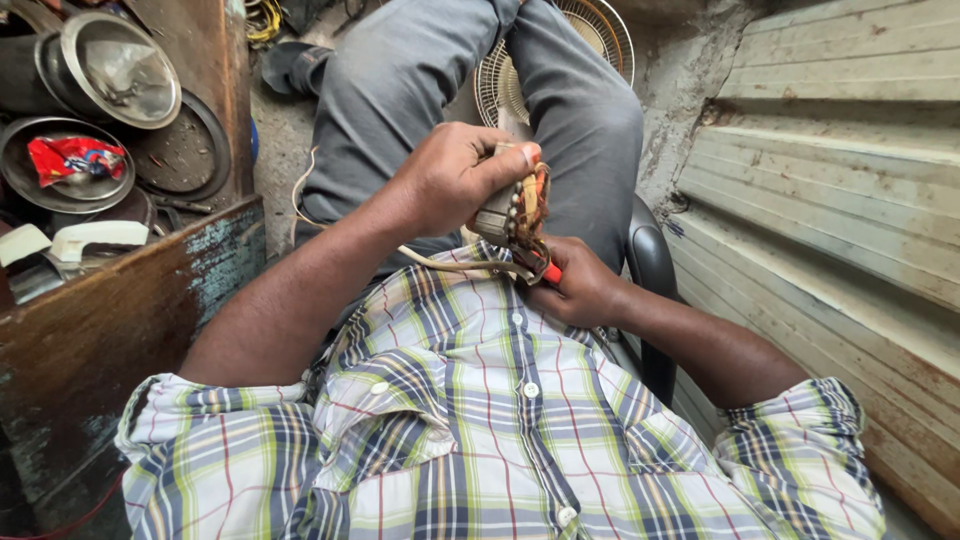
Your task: The person sits on the floor and uses pliers to strip insulation from wires attached to a cylindrical electrical component. They then twist the exposed wire ends together by hand and place the component on a nearby workbench.
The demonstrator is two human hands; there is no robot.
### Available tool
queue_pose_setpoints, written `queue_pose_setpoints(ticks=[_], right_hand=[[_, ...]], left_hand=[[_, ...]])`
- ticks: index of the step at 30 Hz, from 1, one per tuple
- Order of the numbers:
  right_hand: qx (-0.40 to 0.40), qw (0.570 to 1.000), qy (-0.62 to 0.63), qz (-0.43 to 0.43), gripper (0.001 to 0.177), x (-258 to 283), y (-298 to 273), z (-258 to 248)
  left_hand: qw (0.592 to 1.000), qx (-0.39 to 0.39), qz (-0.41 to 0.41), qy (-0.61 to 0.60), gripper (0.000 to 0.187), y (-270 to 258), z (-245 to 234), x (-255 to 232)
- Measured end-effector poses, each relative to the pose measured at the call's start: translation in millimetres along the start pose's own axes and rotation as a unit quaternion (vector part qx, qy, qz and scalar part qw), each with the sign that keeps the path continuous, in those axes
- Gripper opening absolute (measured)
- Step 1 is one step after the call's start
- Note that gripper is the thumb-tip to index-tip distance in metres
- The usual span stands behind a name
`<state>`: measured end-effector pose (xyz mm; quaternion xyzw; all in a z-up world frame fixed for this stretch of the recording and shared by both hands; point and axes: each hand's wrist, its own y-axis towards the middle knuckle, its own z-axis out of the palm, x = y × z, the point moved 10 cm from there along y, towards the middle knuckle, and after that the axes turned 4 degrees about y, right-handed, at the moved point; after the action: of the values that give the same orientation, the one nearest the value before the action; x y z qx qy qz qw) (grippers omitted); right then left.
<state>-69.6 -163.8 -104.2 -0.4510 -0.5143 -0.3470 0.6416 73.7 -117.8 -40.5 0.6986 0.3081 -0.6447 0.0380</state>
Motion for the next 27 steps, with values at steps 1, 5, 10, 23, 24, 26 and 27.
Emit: queue_pose_setpoints(ticks=[1,5,10,23,24,26,27], right_hand=[[-0.006,1.0,0.001,0.002,0.034,0,1,0],[-0.04,0.997,-0.039,-0.058,0.041,10,4,-1],[-0.096,0.987,-0.095,-0.082,0.035,11,8,1],[-0.027,0.982,-0.165,-0.084,0.063,66,7,-5],[-0.02,0.984,-0.155,-0.081,0.063,69,4,-7],[-0.005,0.988,-0.135,-0.077,0.062,72,0,-10],[-0.007,0.989,-0.138,-0.049,0.055,67,0,-13]], left_hand=[[1.0,-0.012,-0.008,0.009,0.045,-1,-2,4],[0.997,-0.043,-0.053,0.03,0.045,-3,-9,20],[0.998,-0.052,-0.032,0.011,0.046,-1,-14,25],[0.993,-0.06,0.084,0.063,0.042,-20,-32,-17],[0.993,-0.059,0.091,0.055,0.042,-20,-32,-19],[0.993,-0.061,0.092,0.05,0.043,-19,-32,-18],[0.993,-0.063,0.092,0.048,0.044,-18,-32,-17]])
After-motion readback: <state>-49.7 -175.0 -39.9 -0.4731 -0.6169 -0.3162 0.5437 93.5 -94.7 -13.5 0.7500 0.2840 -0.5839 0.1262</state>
